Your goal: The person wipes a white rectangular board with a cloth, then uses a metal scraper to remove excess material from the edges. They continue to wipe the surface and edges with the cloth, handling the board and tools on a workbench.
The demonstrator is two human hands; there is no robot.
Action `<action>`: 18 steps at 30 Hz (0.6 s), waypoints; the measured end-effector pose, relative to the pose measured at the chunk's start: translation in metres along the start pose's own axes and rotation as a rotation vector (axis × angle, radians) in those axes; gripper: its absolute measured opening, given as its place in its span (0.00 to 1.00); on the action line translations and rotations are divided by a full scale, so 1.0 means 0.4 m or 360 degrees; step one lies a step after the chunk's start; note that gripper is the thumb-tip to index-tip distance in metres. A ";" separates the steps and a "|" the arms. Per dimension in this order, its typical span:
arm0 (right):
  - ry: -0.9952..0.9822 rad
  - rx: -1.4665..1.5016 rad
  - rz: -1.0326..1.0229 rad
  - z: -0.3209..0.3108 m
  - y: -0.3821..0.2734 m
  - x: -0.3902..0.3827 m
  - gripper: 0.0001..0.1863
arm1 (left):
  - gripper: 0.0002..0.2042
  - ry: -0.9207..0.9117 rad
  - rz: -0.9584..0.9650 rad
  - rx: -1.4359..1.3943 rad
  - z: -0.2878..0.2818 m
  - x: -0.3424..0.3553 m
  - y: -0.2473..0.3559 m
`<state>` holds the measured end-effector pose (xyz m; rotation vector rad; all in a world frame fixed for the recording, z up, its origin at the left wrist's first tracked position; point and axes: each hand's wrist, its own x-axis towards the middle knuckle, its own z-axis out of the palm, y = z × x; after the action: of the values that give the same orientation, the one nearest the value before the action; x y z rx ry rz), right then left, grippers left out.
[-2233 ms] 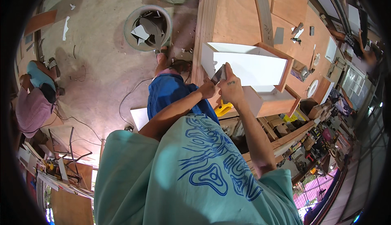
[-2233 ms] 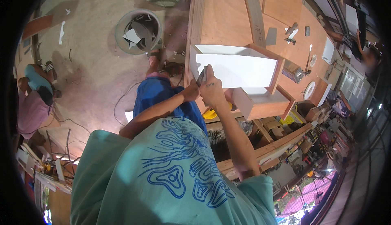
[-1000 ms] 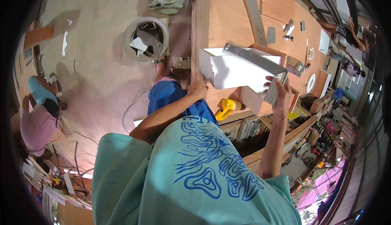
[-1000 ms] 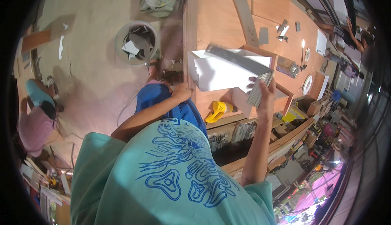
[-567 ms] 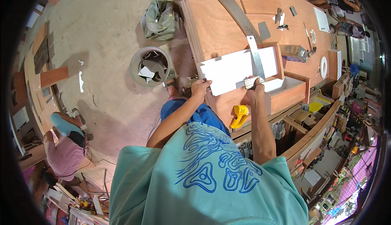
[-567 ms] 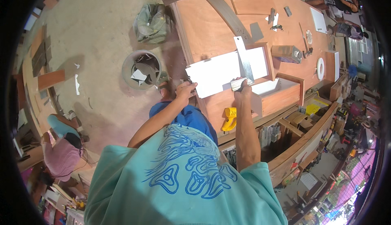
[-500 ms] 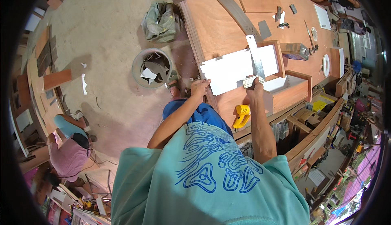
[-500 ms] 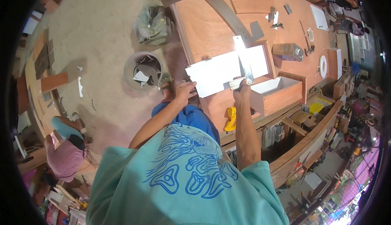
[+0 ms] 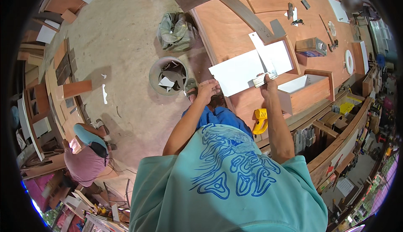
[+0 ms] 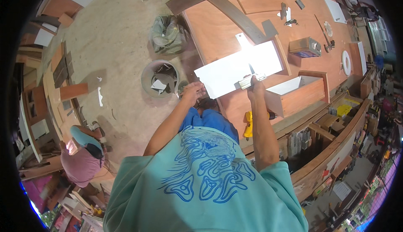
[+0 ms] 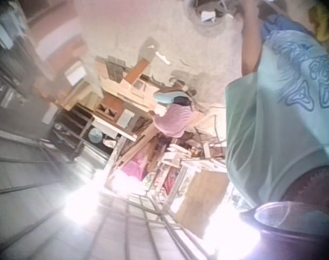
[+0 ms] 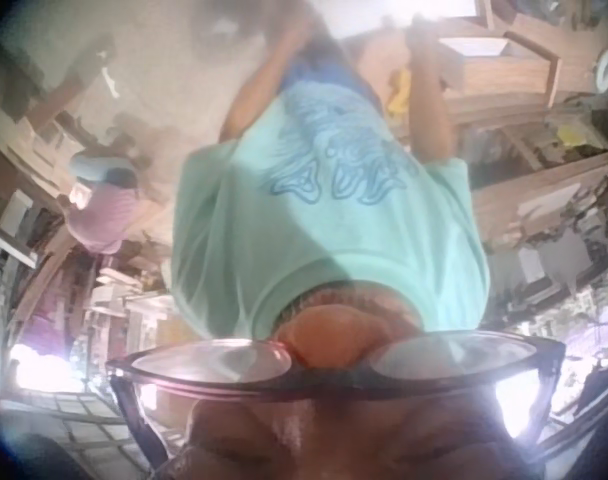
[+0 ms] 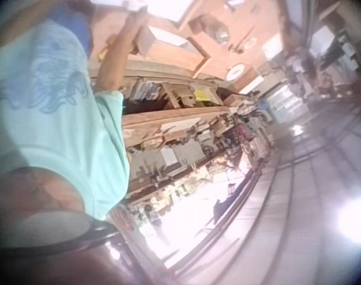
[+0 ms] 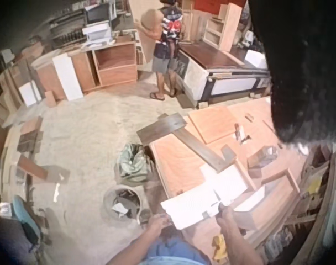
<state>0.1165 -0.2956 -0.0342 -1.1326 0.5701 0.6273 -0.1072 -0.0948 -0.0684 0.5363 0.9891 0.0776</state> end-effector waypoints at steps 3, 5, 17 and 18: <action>0.0058 0.0011 -0.0012 0.004 -0.003 0.007 0.12 | 0.11 0.0078 0.0131 -0.0066 -0.005 0.005 0.002; 0.0012 -0.0100 -0.0023 0.008 -0.006 0.007 0.12 | 0.15 0.0068 0.0141 -0.0049 -0.014 -0.002 0.003; 0.0002 -0.0164 -0.0153 -0.001 0.017 0.034 0.13 | 0.14 0.0430 0.0299 0.1137 -0.220 -0.129 -0.133; 0.0054 -0.0195 -0.0199 -0.006 0.025 0.048 0.13 | 0.15 0.0476 0.0496 0.1484 -0.252 -0.140 -0.140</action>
<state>0.1224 -0.2917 -0.0546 -1.2861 0.4906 0.5416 -0.2301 -0.1204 -0.0946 1.5691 1.2014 -0.0351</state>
